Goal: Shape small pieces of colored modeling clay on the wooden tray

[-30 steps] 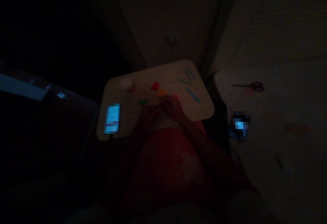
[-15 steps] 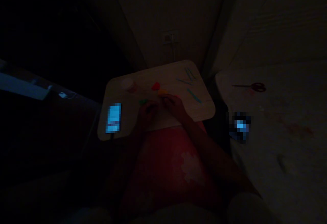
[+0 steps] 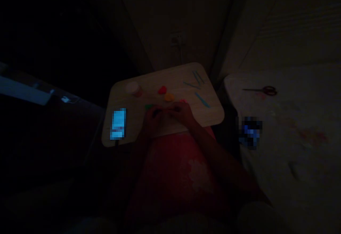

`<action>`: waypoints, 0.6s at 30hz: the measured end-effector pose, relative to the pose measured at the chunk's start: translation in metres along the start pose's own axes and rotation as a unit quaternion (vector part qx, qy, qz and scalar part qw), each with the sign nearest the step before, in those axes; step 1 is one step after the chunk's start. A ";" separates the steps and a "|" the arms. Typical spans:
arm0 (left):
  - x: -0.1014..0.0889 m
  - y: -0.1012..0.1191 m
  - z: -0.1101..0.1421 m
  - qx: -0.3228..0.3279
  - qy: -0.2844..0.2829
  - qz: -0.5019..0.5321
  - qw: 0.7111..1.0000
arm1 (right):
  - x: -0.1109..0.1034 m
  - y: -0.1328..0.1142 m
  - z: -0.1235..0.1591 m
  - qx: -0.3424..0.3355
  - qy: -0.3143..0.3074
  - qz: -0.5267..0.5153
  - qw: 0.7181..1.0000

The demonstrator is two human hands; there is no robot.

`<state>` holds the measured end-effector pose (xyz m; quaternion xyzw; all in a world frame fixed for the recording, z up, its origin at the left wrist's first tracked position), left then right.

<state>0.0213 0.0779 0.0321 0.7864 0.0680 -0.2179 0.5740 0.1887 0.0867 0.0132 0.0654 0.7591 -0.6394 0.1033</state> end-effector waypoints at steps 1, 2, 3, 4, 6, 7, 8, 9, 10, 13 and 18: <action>0.000 -0.001 0.000 -0.006 0.000 -0.001 1.000 | -0.001 -0.001 0.000 0.000 0.002 0.000 1.000; 0.000 -0.002 0.000 -0.011 -0.001 -0.002 1.000 | -0.001 -0.002 0.000 -0.001 0.004 -0.001 1.000; 0.000 -0.002 0.000 -0.013 -0.003 -0.001 1.000 | -0.002 -0.003 -0.001 -0.005 0.003 -0.003 1.000; 0.000 -0.002 0.000 -0.013 -0.006 0.001 1.000 | -0.003 -0.005 -0.002 -0.013 0.003 -0.003 1.000; 0.001 -0.002 0.000 -0.008 -0.009 0.002 1.000 | -0.004 -0.011 -0.003 -0.040 0.000 0.000 0.999; 0.001 -0.001 -0.001 -0.006 -0.009 0.001 1.000 | -0.004 -0.014 -0.003 -0.057 -0.005 -0.001 0.998; 0.000 -0.001 -0.001 -0.005 -0.008 0.000 1.000 | -0.003 -0.017 -0.003 -0.075 -0.014 -0.006 0.997; 0.000 -0.001 -0.001 -0.004 -0.006 0.000 1.000 | -0.002 -0.020 -0.003 -0.090 -0.022 -0.013 0.996; 0.000 0.000 -0.001 -0.003 -0.004 -0.001 1.000 | -0.002 -0.021 -0.003 -0.100 -0.028 -0.021 0.994; 0.000 0.001 -0.001 0.000 -0.004 -0.002 1.000 | 0.000 -0.019 -0.003 -0.093 -0.030 -0.019 0.995; 0.000 0.001 0.000 0.008 -0.001 -0.009 1.000 | 0.000 -0.008 -0.003 -0.033 -0.008 0.044 0.998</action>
Point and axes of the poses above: each hand's wrist, its own z-axis away from the middle knuckle, its own x-axis out of the palm, y = z × x, the point moved 9 cm from there along -z, towards the middle knuckle, and after that the axes turned 3 degrees about -y, right-handed, at the moved point
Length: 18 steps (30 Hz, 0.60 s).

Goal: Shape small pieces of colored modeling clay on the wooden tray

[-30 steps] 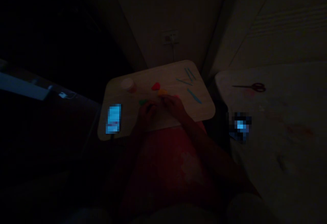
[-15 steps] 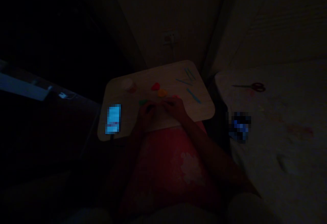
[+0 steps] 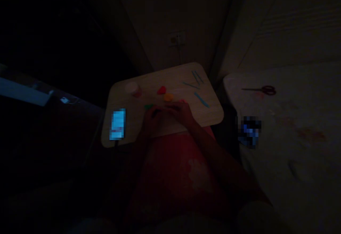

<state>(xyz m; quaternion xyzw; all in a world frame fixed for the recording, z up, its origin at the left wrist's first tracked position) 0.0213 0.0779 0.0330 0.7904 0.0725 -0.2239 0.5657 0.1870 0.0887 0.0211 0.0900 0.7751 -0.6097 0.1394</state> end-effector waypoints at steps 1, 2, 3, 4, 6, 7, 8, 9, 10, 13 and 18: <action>0.000 -0.001 0.000 -0.002 0.001 -0.001 1.000 | 0.000 0.000 0.000 0.004 0.001 0.012 1.000; 0.000 -0.002 0.000 -0.004 0.000 -0.003 1.000 | 0.001 -0.001 0.001 0.005 0.000 0.020 1.000; 0.000 -0.003 0.000 -0.006 -0.001 -0.004 1.000 | 0.001 -0.002 0.001 0.004 -0.002 0.024 1.000; 0.000 -0.004 0.000 -0.008 -0.002 -0.003 1.000 | 0.001 -0.004 0.001 -0.001 -0.003 0.024 1.000; 0.001 -0.004 0.000 -0.010 -0.004 0.002 1.000 | -0.003 -0.009 0.001 -0.014 0.009 0.016 1.000; 0.001 -0.004 0.000 -0.011 -0.006 0.004 1.000 | -0.006 -0.011 0.002 -0.019 0.020 0.014 1.000; 0.001 -0.003 0.000 -0.012 -0.008 0.005 1.000 | -0.008 -0.013 0.002 -0.023 0.028 0.015 0.999; 0.001 -0.002 0.000 -0.012 -0.009 0.004 1.000 | -0.010 -0.013 0.002 -0.025 0.032 0.017 0.999; 0.001 -0.001 0.000 -0.013 -0.010 0.003 1.000 | -0.010 -0.014 0.002 -0.027 0.030 0.020 0.999; 0.002 -0.001 0.000 -0.017 -0.011 0.001 1.000 | -0.006 -0.012 0.001 -0.042 0.017 0.021 0.999; 0.002 -0.002 0.000 -0.016 -0.009 0.005 1.000 | -0.004 -0.004 0.001 -0.055 0.029 -0.027 0.998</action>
Point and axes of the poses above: each hand's wrist, its own z-axis away from the middle knuckle, its own x-axis out of the palm, y = z × x, the point moved 9 cm from there along -z, towards the middle knuckle, and after that the axes turned 3 degrees about -y, right-handed, at the moved point
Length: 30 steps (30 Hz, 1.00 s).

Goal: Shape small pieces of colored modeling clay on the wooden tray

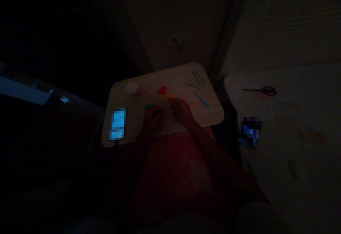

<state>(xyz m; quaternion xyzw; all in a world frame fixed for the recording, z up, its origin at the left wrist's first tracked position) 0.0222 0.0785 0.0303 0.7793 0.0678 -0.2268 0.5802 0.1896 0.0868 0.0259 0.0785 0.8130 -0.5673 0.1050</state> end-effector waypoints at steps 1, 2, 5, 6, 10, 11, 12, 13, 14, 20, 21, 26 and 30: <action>0.000 0.000 0.000 0.002 0.000 -0.001 1.000 | 0.001 0.001 0.000 0.000 -0.003 -0.011 1.000; 0.000 0.000 0.000 0.004 -0.001 -0.003 1.000 | 0.001 0.001 0.000 -0.001 -0.007 -0.017 1.000; 0.000 0.001 -0.001 0.008 -0.001 -0.007 1.000 | 0.003 0.000 0.000 0.008 -0.017 0.003 1.000; 0.000 0.002 -0.001 0.007 0.000 -0.008 1.000 | 0.002 0.000 0.000 0.017 -0.015 0.019 1.000; 0.000 0.002 0.000 0.005 0.000 -0.012 1.000 | 0.003 0.004 0.001 0.050 -0.018 0.053 0.997; 0.000 0.001 0.000 0.007 0.001 -0.014 1.000 | 0.004 0.005 0.001 0.057 -0.019 0.049 0.997; 0.000 0.001 0.000 0.009 0.003 -0.015 1.000 | 0.004 0.005 0.002 0.062 -0.019 0.042 0.997; 0.000 0.000 0.000 0.010 0.004 -0.015 1.000 | 0.004 0.006 0.003 0.065 -0.016 0.035 0.997; 0.000 -0.001 0.000 0.011 0.003 -0.015 1.000 | 0.003 0.005 0.003 0.067 -0.011 0.031 0.997; 0.000 -0.002 0.000 0.004 -0.004 -0.014 1.000 | -0.004 -0.006 0.002 0.034 0.018 0.024 0.999; 0.001 -0.001 0.000 0.005 -0.006 -0.014 1.000 | -0.003 -0.006 0.001 0.032 0.007 0.022 0.999; 0.001 0.003 0.000 0.005 -0.015 -0.015 1.000 | 0.003 -0.005 0.001 0.030 -0.024 0.060 0.997; 0.002 0.002 0.000 0.006 -0.012 -0.014 1.000 | 0.005 -0.002 0.001 0.034 -0.036 0.060 0.997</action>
Point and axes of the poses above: each hand's wrist, its own z-axis away from the middle knuckle, its own x-axis out of the palm, y = z × x, the point moved 9 cm from there along -z, towards the middle knuckle, and after that the axes turned 3 degrees about -y, right-handed, at the moved point
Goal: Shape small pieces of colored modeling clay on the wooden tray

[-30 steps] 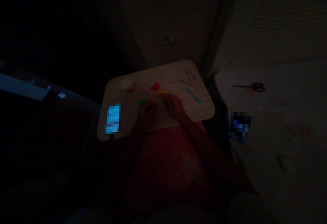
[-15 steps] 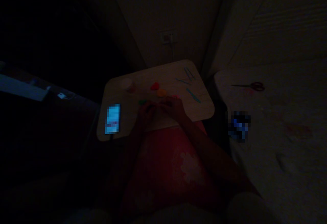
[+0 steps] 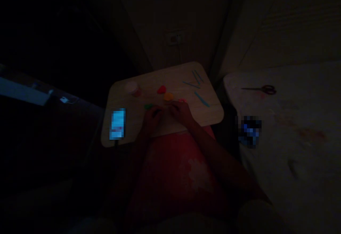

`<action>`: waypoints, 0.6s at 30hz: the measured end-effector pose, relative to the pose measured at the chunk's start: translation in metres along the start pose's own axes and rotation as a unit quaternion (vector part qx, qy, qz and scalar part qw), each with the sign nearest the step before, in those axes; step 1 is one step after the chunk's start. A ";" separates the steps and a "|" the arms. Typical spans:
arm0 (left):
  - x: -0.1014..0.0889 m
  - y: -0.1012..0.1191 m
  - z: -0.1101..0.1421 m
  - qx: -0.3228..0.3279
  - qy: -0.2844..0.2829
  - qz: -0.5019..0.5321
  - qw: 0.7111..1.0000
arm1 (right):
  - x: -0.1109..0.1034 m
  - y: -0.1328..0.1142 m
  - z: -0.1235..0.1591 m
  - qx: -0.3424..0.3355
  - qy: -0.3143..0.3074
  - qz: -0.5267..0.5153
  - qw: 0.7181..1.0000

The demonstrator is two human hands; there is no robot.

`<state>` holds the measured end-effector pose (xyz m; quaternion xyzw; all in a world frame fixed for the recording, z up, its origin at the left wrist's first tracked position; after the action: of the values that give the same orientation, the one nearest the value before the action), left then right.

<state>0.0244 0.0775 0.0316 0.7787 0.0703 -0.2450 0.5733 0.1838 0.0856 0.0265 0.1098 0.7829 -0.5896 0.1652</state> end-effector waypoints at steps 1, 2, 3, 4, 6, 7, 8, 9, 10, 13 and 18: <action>0.000 0.000 0.000 0.001 0.000 0.001 1.000 | 0.000 0.000 0.000 -0.002 -0.001 0.000 1.000; 0.001 -0.001 0.000 0.002 0.001 0.001 1.000 | 0.000 0.000 0.000 -0.004 -0.002 0.000 1.000; 0.001 -0.001 -0.001 0.001 0.002 0.001 1.000 | 0.001 0.000 0.000 -0.006 -0.002 -0.001 1.000; 0.001 -0.002 -0.001 0.001 0.003 0.001 1.000 | 0.001 -0.001 0.000 -0.007 -0.002 -0.001 1.000; 0.001 -0.003 -0.001 0.001 0.005 0.000 1.000 | 0.001 0.001 0.000 0.000 -0.001 -0.005 1.000; 0.000 -0.003 -0.001 0.001 0.007 0.000 1.000 | 0.001 0.001 0.000 0.007 0.001 -0.008 1.000; 0.000 -0.004 -0.001 0.001 0.008 -0.001 1.000 | 0.001 0.002 0.000 0.014 0.002 -0.010 1.000; 0.000 -0.004 -0.001 0.001 0.009 -0.002 1.000 | 0.000 0.002 0.001 0.018 0.002 -0.010 1.000; -0.001 -0.004 -0.001 0.001 0.011 -0.003 1.000 | 0.000 0.002 0.001 0.020 0.004 -0.008 1.000; 0.000 -0.004 -0.001 0.000 0.006 -0.005 1.000 | -0.005 -0.003 0.001 0.008 0.020 0.018 1.000; -0.001 -0.003 -0.001 -0.003 0.010 -0.001 1.000 | -0.002 -0.006 -0.002 -0.005 -0.006 0.033 0.999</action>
<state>0.0229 0.0793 0.0299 0.7795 0.0770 -0.2376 0.5745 0.1833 0.0857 0.0327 0.1310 0.7811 -0.5804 0.1896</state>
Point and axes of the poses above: each hand's wrist, its own z-axis away from the middle knuckle, its own x-axis out of the palm, y = z × x, the point moved 9 cm from there along -z, towards the middle knuckle, and after that the axes turned 3 degrees about -y, right-handed, at the moved point
